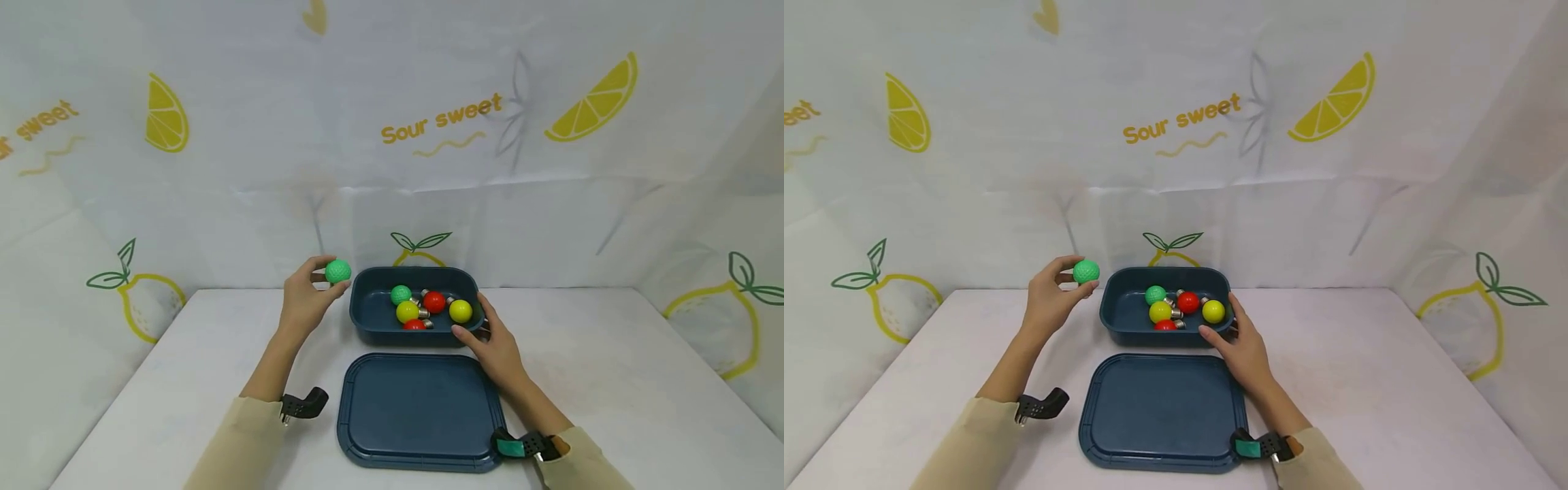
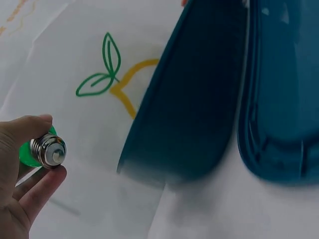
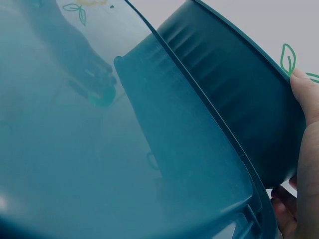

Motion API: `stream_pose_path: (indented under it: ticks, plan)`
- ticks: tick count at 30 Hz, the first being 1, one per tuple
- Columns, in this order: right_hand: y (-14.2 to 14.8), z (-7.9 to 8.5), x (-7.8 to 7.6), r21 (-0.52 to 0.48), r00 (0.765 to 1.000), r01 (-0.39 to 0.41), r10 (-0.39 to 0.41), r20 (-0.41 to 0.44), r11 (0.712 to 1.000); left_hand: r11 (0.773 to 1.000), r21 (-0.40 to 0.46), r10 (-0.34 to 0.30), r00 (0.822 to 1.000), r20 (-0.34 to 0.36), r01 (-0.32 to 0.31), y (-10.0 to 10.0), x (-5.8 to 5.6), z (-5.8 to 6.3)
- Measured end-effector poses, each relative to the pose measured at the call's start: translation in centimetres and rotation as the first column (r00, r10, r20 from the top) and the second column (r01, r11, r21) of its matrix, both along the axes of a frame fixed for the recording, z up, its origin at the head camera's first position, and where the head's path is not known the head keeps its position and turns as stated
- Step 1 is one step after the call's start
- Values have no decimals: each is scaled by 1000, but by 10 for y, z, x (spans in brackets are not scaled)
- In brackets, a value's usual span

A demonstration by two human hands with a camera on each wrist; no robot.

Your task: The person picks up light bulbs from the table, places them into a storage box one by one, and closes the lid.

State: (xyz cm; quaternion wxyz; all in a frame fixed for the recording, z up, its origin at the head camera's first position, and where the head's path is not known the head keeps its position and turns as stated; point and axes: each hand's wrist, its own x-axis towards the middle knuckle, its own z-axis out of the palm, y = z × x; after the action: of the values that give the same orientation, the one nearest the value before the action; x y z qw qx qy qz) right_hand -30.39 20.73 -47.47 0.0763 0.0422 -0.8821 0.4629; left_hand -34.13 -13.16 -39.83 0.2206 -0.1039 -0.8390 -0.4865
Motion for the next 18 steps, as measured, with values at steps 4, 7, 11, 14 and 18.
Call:
stream_pose_path:
  ticks: [4,7,11,14,18]
  plan:
    - [0,0,-1,-1,1000,1,-1,4,1000,998,30,-45,999,-8,46,18,-5,3]
    - [0,0,0,-2,1000,1,-1,14,1000,996,41,-77,997,2,76,32,-7,5]
    - [0,0,1,1,1000,2,-2,12,1000,994,62,-93,996,5,93,49,-12,6]
    - [-1,0,0,-3,1000,-1,1,9,1000,992,85,-96,995,-14,97,61,-15,7]
    - [0,0,0,-4,1000,3,-3,7,1000,987,107,-112,992,-53,117,75,-19,2]
